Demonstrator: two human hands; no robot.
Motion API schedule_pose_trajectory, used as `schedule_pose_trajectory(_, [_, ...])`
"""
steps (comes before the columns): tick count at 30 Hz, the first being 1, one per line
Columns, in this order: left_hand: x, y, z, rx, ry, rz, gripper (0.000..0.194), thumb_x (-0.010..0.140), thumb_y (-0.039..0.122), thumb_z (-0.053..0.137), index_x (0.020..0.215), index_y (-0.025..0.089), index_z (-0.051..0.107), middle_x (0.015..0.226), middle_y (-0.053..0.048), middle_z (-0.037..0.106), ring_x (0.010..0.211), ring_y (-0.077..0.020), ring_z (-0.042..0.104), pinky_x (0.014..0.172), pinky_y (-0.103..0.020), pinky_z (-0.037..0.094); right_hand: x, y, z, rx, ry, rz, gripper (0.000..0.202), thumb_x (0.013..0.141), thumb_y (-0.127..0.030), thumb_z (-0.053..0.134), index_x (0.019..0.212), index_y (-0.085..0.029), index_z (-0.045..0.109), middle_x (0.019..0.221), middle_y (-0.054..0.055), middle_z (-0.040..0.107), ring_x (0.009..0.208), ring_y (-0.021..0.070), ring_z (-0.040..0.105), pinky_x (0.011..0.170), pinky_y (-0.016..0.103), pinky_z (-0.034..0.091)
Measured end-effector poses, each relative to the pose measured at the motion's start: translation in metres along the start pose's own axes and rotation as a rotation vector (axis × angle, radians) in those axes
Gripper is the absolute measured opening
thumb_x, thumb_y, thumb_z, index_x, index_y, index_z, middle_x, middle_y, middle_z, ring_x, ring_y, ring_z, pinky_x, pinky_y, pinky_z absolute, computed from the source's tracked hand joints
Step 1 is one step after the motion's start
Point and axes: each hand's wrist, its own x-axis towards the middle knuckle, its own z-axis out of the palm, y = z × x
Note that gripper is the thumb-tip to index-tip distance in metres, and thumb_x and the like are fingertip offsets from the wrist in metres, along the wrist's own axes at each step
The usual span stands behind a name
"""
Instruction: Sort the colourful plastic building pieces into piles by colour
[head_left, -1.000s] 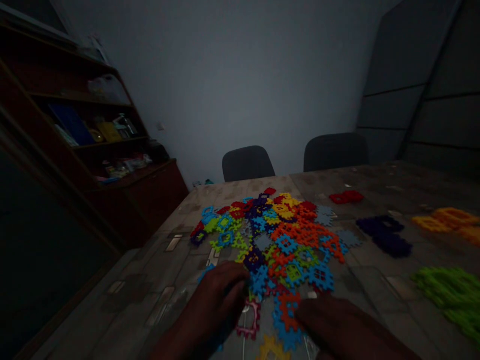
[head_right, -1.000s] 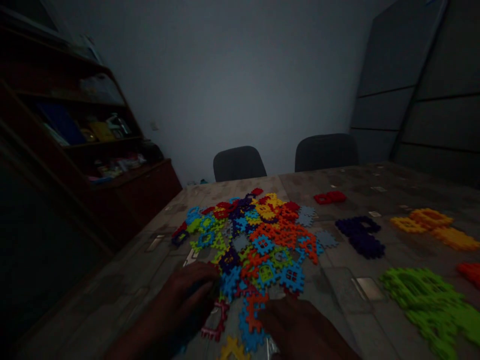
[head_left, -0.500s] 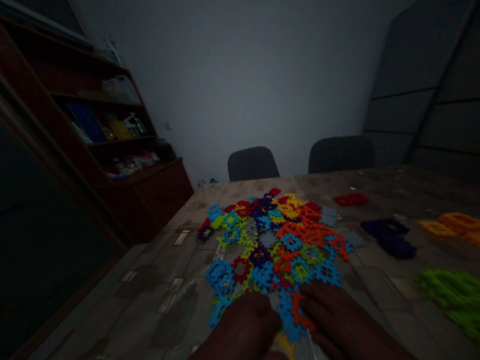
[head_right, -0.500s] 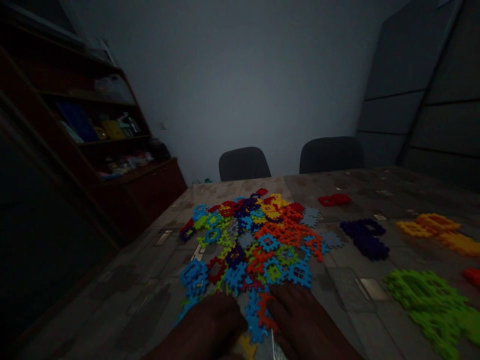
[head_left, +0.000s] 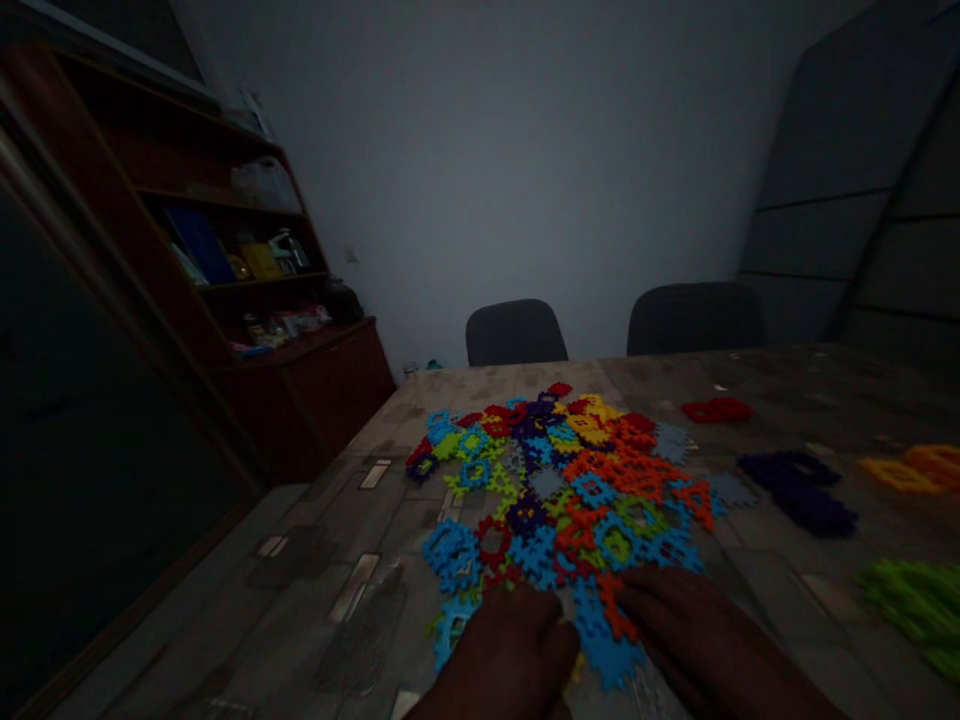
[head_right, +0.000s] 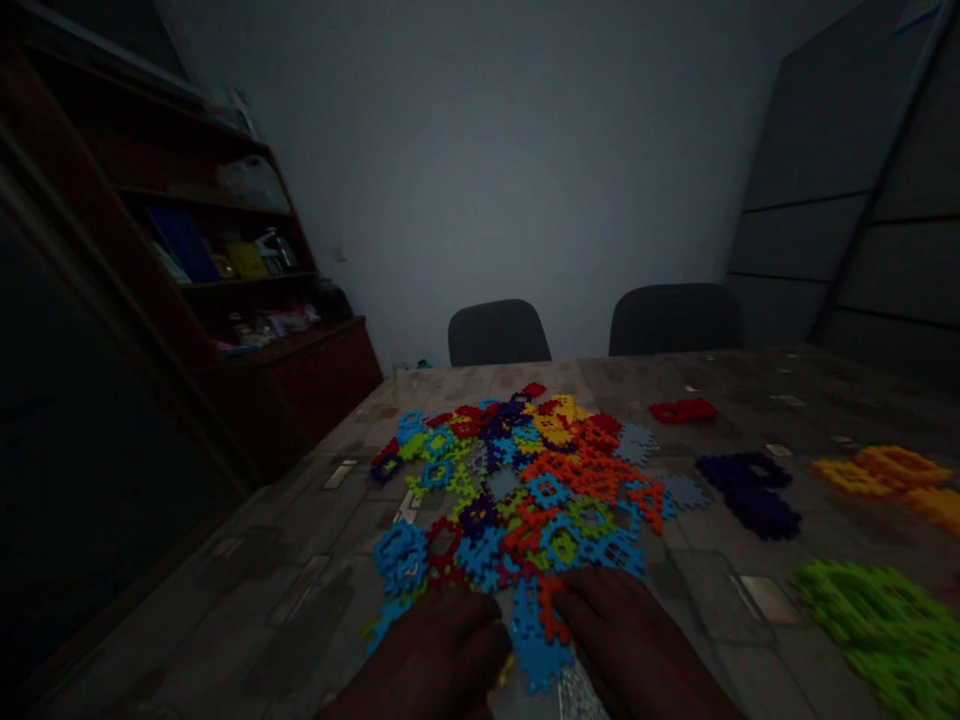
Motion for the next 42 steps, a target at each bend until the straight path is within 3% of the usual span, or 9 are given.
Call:
schedule_pose_trajectory(4, [-0.004,-0.009,-0.038,-0.236,0.019,-0.086,0.024,0.082,0.011,0.083,0.094,0.022,0.065,0.108,-0.002,0.073,0.096,-0.0234,0.069,0.081,-0.032,0.052,-0.009,0.006,-0.003,0.086,-0.009,0.081,0.027,0.098,-0.022,0.061,0.122,-0.027,0.071,0.116,0.007,0.082,0.098,0.0227,0.08,0.082,0.03,0.065])
schedule_pose_trajectory(7, [-0.005,-0.024,-0.05,-0.413,0.123,-0.139,0.015,0.093,0.009,0.072,0.099,0.023,0.067,0.109,-0.001,0.073,0.102,-0.0209,0.068,0.09,-0.031,0.053,-0.01,0.013,-0.012,0.145,-0.079,0.214,0.023,0.105,-0.026,0.051,0.114,-0.028,0.072,0.11,0.007,0.081,0.094,0.0231,0.079,0.079,0.033,0.064])
schedule_pose_trajectory(11, [-0.002,-0.047,-0.041,-0.352,0.239,-0.157,0.022,0.098,0.011,0.058,0.114,0.021,0.069,0.121,-0.009,0.075,0.113,-0.0275,0.069,0.1,-0.042,0.056,-0.003,0.017,-0.024,0.174,-0.157,0.307,0.032,0.106,-0.025,0.042,0.098,-0.026,0.073,0.099,0.008,0.08,0.084,0.0241,0.077,0.074,0.038,0.063])
schedule_pose_trajectory(16, [0.001,-0.058,-0.021,-0.31,0.249,-0.122,0.044,0.094,0.011,0.059,0.137,0.019,0.063,0.142,-0.015,0.07,0.131,-0.0321,0.065,0.112,-0.053,0.053,-0.003,0.008,-0.019,0.208,-0.164,0.222,0.028,0.103,-0.023,0.051,0.119,-0.024,0.073,0.118,0.012,0.079,0.103,0.0262,0.076,0.086,0.038,0.063])
schedule_pose_trajectory(19, [0.0,-0.061,-0.017,-0.286,0.263,-0.116,0.048,0.092,0.01,0.06,0.14,0.018,0.062,0.143,-0.018,0.069,0.133,-0.0327,0.065,0.113,-0.054,0.052,-0.009,0.002,-0.012,0.212,-0.205,0.153,0.041,0.093,-0.018,0.062,0.133,-0.023,0.069,0.134,0.014,0.075,0.117,0.0281,0.073,0.095,0.038,0.061])
schedule_pose_trajectory(23, [0.001,-0.065,-0.016,-0.257,0.292,-0.114,0.042,0.091,0.01,0.062,0.132,0.018,0.069,0.14,-0.018,0.071,0.129,-0.0332,0.067,0.109,-0.052,0.056,-0.016,-0.001,-0.007,0.226,-0.222,0.116,0.049,0.082,-0.011,0.063,0.13,-0.02,0.07,0.138,0.016,0.071,0.121,0.0304,0.069,0.1,0.04,0.057])
schedule_pose_trajectory(29, [0.003,-0.066,-0.015,-0.244,0.348,-0.087,0.035,0.093,0.008,0.057,0.123,0.017,0.072,0.134,-0.018,0.073,0.124,-0.0333,0.07,0.105,-0.052,0.058,-0.006,-0.008,-0.02,0.312,-0.331,0.165,0.012,0.094,-0.021,0.065,0.101,-0.024,0.074,0.113,0.01,0.075,0.103,0.0266,0.068,0.09,0.038,0.054])
schedule_pose_trajectory(35, [0.005,-0.061,-0.013,-0.259,0.38,-0.028,0.037,0.095,0.009,0.054,0.129,0.017,0.068,0.132,-0.016,0.075,0.122,-0.0309,0.071,0.104,-0.049,0.059,0.003,-0.007,-0.022,0.308,-0.468,0.218,0.015,0.102,-0.028,0.061,0.095,-0.022,0.073,0.101,0.009,0.073,0.093,0.0253,0.067,0.08,0.037,0.051])
schedule_pose_trajectory(42, [0.007,-0.044,-0.005,-0.271,0.405,0.029,0.048,0.101,0.01,0.052,0.147,0.025,0.055,0.144,-0.011,0.07,0.137,-0.0287,0.062,0.119,-0.055,0.048,-0.003,0.018,-0.011,0.299,-0.221,0.342,0.026,0.106,-0.021,0.041,0.101,-0.022,0.066,0.1,0.009,0.073,0.091,0.0241,0.068,0.082,0.04,0.053])
